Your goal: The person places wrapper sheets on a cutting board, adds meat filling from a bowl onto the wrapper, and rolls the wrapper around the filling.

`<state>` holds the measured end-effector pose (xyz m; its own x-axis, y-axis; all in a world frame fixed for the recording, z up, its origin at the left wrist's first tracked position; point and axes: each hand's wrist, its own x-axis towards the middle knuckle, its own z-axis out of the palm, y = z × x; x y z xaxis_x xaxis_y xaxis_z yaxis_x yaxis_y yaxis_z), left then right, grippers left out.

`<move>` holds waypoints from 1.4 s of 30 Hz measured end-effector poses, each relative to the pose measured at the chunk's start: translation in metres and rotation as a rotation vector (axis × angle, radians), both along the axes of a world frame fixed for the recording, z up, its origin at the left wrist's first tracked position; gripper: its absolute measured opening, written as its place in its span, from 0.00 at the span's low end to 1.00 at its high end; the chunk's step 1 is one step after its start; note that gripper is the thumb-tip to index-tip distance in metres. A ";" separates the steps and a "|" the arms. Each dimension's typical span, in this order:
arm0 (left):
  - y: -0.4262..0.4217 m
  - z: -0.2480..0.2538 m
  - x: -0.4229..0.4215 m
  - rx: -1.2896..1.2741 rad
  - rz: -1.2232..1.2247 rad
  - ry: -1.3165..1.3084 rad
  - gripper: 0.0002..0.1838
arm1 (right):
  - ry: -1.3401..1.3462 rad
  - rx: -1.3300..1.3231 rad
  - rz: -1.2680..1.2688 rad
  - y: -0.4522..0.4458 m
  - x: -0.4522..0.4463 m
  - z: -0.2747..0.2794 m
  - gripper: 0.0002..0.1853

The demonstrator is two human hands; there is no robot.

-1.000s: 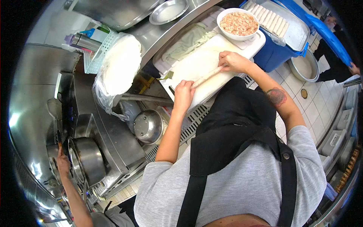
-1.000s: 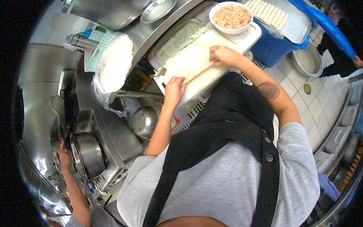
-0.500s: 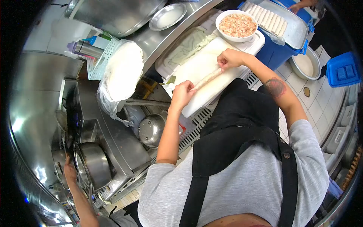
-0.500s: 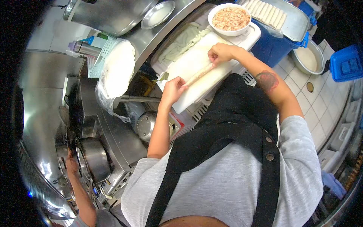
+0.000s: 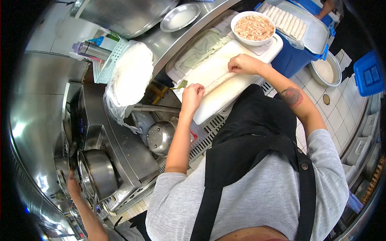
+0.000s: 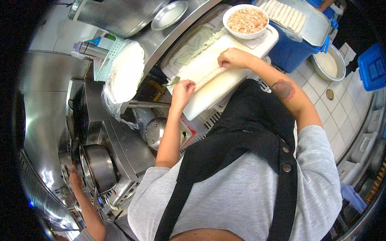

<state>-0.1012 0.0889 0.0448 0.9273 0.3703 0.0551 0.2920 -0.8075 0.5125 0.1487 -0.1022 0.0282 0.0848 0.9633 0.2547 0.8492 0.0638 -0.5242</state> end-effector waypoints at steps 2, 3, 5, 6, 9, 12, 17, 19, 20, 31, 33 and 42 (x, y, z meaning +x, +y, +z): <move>-0.006 0.007 -0.002 0.001 -0.005 0.019 0.14 | 0.126 -0.024 -0.017 -0.009 -0.005 0.012 0.08; -0.006 0.007 -0.004 0.014 -0.033 -0.004 0.15 | 0.188 -0.036 -0.025 -0.011 -0.006 0.017 0.07; -0.006 0.007 -0.007 0.042 -0.088 -0.047 0.17 | 0.155 -0.040 -0.002 -0.010 -0.002 0.016 0.08; -0.004 0.005 -0.007 0.043 -0.088 -0.049 0.17 | 0.138 -0.042 0.008 -0.008 0.000 0.015 0.08; 0.003 -0.001 -0.003 0.008 -0.070 -0.025 0.17 | 0.152 -0.098 0.014 -0.001 0.008 0.013 0.09; 0.009 0.009 0.001 -0.098 -0.034 0.070 0.14 | 0.223 -0.191 0.016 0.009 0.018 0.012 0.08; 0.036 0.007 0.012 -0.219 -0.055 0.194 0.09 | 0.177 -0.271 -0.007 0.026 0.027 0.013 0.06; 0.044 0.002 0.017 -0.218 -0.064 0.195 0.08 | 0.136 -0.266 -0.027 0.029 0.028 0.010 0.06; 0.046 0.000 0.019 -0.206 -0.073 0.189 0.09 | 0.112 -0.261 -0.031 0.030 0.028 0.007 0.07; 0.015 -0.003 0.011 0.035 0.007 -0.029 0.12 | -0.116 0.137 0.112 0.029 -0.025 -0.001 0.12; 0.003 -0.001 0.007 0.110 0.031 -0.081 0.13 | -0.139 0.076 0.075 0.028 -0.035 0.008 0.13; -0.005 -0.007 0.000 0.236 -0.037 -0.098 0.14 | -0.044 -0.078 0.049 0.030 -0.015 0.005 0.14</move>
<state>-0.1010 0.0837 0.0376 0.9260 0.3024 0.2259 0.2185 -0.9174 0.3326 0.1336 -0.0717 0.0337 0.0277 0.9831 0.1811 0.8682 0.0661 -0.4918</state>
